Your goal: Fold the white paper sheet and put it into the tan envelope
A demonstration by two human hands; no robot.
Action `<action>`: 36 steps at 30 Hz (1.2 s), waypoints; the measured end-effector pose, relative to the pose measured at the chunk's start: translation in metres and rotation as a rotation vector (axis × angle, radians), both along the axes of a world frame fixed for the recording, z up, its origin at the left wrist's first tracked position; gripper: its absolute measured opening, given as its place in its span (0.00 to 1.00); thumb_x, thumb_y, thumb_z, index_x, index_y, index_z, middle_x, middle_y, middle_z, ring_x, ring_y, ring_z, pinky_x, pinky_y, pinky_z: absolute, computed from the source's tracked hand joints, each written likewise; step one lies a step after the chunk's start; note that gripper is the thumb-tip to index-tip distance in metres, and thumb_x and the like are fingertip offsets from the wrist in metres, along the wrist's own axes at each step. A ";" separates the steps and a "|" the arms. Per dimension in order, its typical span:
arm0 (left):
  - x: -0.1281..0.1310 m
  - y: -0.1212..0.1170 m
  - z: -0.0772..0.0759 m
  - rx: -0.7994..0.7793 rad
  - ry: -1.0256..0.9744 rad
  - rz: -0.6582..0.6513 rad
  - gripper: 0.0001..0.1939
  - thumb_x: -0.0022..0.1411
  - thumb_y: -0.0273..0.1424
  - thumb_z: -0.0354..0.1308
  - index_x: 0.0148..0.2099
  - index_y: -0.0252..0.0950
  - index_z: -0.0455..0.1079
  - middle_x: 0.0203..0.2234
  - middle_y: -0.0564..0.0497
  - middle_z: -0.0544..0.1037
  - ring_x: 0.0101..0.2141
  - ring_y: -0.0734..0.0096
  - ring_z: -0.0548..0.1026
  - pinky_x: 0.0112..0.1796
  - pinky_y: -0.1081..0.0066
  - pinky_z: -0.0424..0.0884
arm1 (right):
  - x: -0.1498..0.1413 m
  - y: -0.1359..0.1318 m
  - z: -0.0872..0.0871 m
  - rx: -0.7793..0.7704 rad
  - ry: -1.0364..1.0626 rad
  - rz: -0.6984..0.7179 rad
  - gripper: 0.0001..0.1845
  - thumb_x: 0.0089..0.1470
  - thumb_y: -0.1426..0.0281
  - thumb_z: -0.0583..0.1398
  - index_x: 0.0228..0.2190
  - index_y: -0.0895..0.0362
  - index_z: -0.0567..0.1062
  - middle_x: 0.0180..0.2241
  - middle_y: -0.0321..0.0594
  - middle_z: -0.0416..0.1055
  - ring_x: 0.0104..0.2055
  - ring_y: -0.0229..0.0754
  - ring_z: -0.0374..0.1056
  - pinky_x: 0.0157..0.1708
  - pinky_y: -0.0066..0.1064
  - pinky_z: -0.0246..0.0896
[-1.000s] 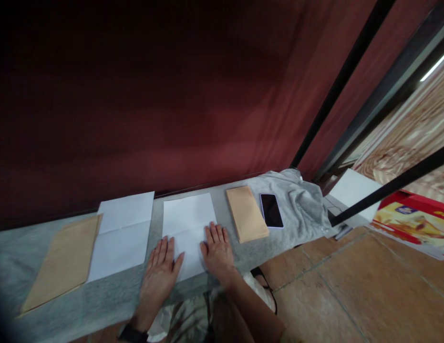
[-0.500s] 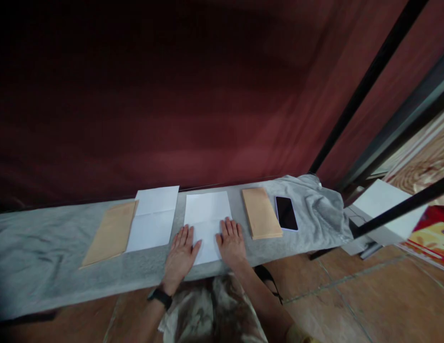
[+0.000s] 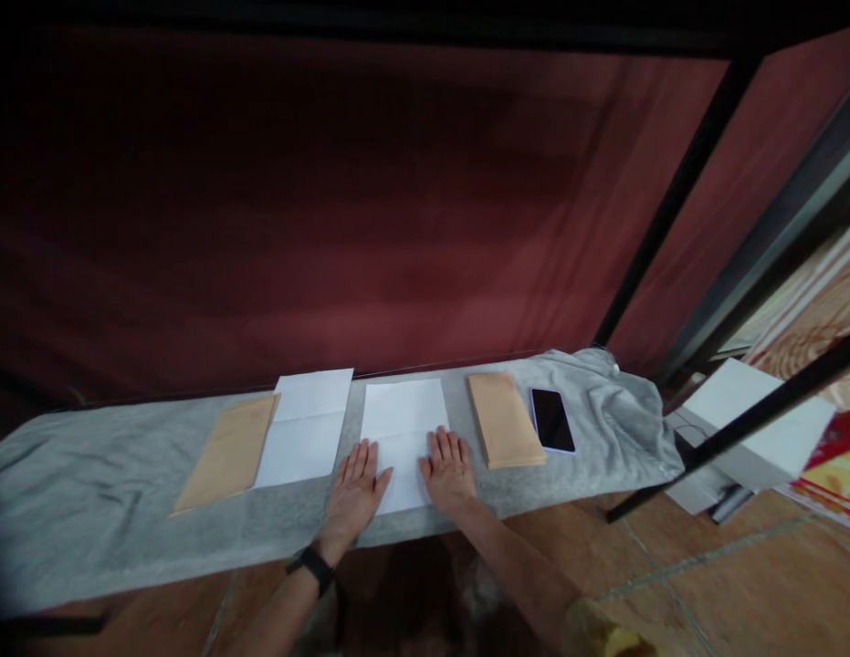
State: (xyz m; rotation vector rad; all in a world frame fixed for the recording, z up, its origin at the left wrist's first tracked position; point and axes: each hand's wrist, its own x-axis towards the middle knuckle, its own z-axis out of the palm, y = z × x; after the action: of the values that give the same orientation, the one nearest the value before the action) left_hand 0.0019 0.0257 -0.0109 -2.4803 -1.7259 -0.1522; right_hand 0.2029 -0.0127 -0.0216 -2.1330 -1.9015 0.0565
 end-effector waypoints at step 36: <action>0.014 0.005 -0.009 0.079 -0.147 0.058 0.31 0.73 0.37 0.40 0.69 0.22 0.59 0.67 0.34 0.62 0.68 0.51 0.59 0.67 0.49 0.54 | 0.008 0.004 0.001 0.053 -0.059 0.054 0.31 0.71 0.61 0.46 0.68 0.62 0.59 0.70 0.49 0.53 0.71 0.52 0.53 0.70 0.46 0.44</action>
State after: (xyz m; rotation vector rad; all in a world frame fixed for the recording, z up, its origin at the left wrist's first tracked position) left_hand 0.0154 0.0308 -0.0199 -2.4145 -1.8072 -0.3990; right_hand 0.2114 -0.0090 -0.0205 -2.0706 -1.9716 -0.0454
